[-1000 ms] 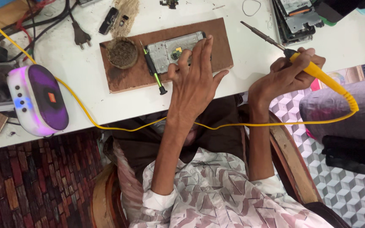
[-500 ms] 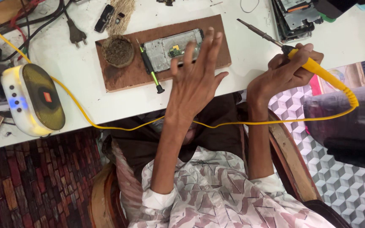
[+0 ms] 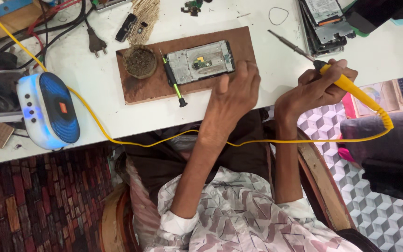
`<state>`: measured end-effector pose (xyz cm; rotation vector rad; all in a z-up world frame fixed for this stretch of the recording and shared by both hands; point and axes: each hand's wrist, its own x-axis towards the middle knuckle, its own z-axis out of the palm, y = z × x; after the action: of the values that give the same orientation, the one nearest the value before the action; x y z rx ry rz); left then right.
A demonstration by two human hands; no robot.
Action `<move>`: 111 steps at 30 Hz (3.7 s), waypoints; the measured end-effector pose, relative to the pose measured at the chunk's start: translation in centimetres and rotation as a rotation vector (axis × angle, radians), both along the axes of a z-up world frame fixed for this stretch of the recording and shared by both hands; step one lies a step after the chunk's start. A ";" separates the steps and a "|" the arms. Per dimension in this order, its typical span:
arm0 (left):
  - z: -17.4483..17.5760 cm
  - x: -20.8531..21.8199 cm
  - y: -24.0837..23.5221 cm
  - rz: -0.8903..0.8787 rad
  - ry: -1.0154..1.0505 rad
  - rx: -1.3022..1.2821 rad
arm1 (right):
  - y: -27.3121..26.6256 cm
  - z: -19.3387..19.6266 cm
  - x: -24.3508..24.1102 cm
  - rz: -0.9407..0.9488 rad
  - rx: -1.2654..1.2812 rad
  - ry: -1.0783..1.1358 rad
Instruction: The person uses a soldering iron and solder wire to reflow or attach components on a small circuit board placed on a wooden mat. They repeatedly apply heat and solder to specific points on the board while holding the board steady with the other hand.
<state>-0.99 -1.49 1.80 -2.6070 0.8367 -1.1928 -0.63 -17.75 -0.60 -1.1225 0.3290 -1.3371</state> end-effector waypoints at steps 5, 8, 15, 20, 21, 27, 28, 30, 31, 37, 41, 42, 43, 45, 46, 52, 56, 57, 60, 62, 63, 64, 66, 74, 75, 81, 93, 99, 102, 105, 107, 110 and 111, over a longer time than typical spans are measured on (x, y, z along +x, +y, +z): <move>0.0 -0.6 -0.2 -0.145 0.035 -0.032 | -0.3 -0.1 0.0 0.002 -0.010 -0.014; 0.2 -0.6 0.1 -0.267 0.203 -0.104 | -0.2 -0.2 0.1 -0.004 -0.011 -0.016; 0.6 0.5 0.7 -0.195 0.284 -0.619 | -0.3 -0.6 -0.1 0.013 -0.036 -0.022; 0.9 1.9 -0.1 -0.076 0.274 -0.625 | -0.2 -0.3 -0.1 0.017 0.000 -0.012; 0.8 1.9 -0.1 -0.054 0.279 -0.605 | -0.2 -0.3 -0.1 0.018 0.004 0.001; 1.0 2.0 -0.4 -0.015 0.336 -0.583 | -0.4 -0.5 0.0 0.041 0.018 -0.029; 1.1 2.0 -0.4 -0.013 0.360 -0.572 | -0.4 -0.5 0.0 0.047 0.027 -0.040; 1.5 2.0 -0.5 -0.004 0.385 -0.551 | -0.4 -0.6 0.0 0.056 0.020 -0.050; 1.8 2.0 -0.5 0.002 0.385 -0.541 | -0.3 -0.6 0.0 0.059 0.003 -0.048; 2.2 2.1 -0.5 -0.016 0.458 -0.669 | -0.3 -0.8 -0.2 0.064 0.025 -0.040; 2.1 2.6 -0.5 -0.032 0.392 -0.666 | -0.4 -0.8 0.0 0.061 0.017 -0.050; 2.0 2.5 -0.5 -0.015 0.400 -0.641 | -0.4 -0.9 -0.1 0.063 0.017 -0.051; 2.0 2.4 -0.5 0.002 0.408 -0.615 | -0.4 -0.9 -0.2 0.066 0.017 -0.053; 1.9 2.4 -0.7 0.018 0.398 -0.566 | -0.5 -1.0 0.1 0.062 0.014 -0.059; 1.9 2.2 -0.8 0.022 0.389 -0.543 | -0.5 -1.0 0.1 0.056 0.012 -0.053; 2.0 2.1 -1.7 0.058 0.474 -0.507 | -0.6 -0.9 0.0 0.049 0.037 -0.054; 2.3 2.8 -1.1 0.038 0.538 -0.661 | -0.3 -0.5 0.0 0.057 0.045 -0.038; 2.5 2.8 -0.9 0.020 0.541 -0.696 | -0.3 -0.3 0.1 0.056 0.051 -0.044; 2.8 2.2 0.0 -0.014 0.530 -0.784 | -0.2 0.0 0.0 0.049 0.079 -0.039; 3.0 1.7 0.4 -0.029 0.483 -0.824 | -0.1 0.3 0.0 0.032 0.103 -0.029; 3.0 1.7 0.5 -0.005 0.475 -0.812 | -0.1 0.4 0.0 0.026 0.092 -0.021; 2.9 1.5 0.7 0.020 0.470 -0.799 | 0.1 0.4 -0.1 0.020 0.083 -0.009; 2.7 1.5 0.9 0.043 0.465 -0.749 | 0.2 0.5 -0.2 0.013 0.059 0.010; 1.5 2.3 0.8 -0.036 0.545 -0.448 | 0.3 0.6 -0.1 0.011 0.029 0.011; 1.5 2.4 0.8 -0.040 0.511 -0.446 | 0.2 0.6 0.0 0.012 0.036 0.005; 1.4 2.1 1.6 -0.027 0.567 -0.493 | 0.1 0.5 0.0 0.015 -0.010 0.014; 2.8 3.1 0.6 -0.074 0.475 -0.553 | 0.1 0.1 -0.1 0.032 -0.018 -0.010; 3.3 3.2 0.3 -0.015 0.539 -0.498 | -0.1 0.1 0.0 0.027 0.046 -0.010; 3.3 3.3 0.7 -0.040 0.557 -0.535 | -0.2 0.0 0.1 0.028 0.033 -0.024; 3.2 3.2 1.1 -0.062 0.501 -0.543 | -0.1 0.0 0.0 0.043 0.030 -0.034; 3.0 3.2 0.9 -0.065 0.475 -0.529 | -0.3 0.0 0.0 0.044 0.036 -0.038; 2.6 2.8 0.8 -0.004 0.527 -0.496 | -0.3 -0.1 -0.1 0.055 0.058 -0.037; 2.5 2.7 0.8 0.010 0.524 -0.513 | -0.3 -0.2 -0.1 0.051 0.058 -0.035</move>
<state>1.74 -0.73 4.30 -3.4254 0.6467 -0.7997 -0.69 -18.03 -0.83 -1.0514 0.3097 -1.2927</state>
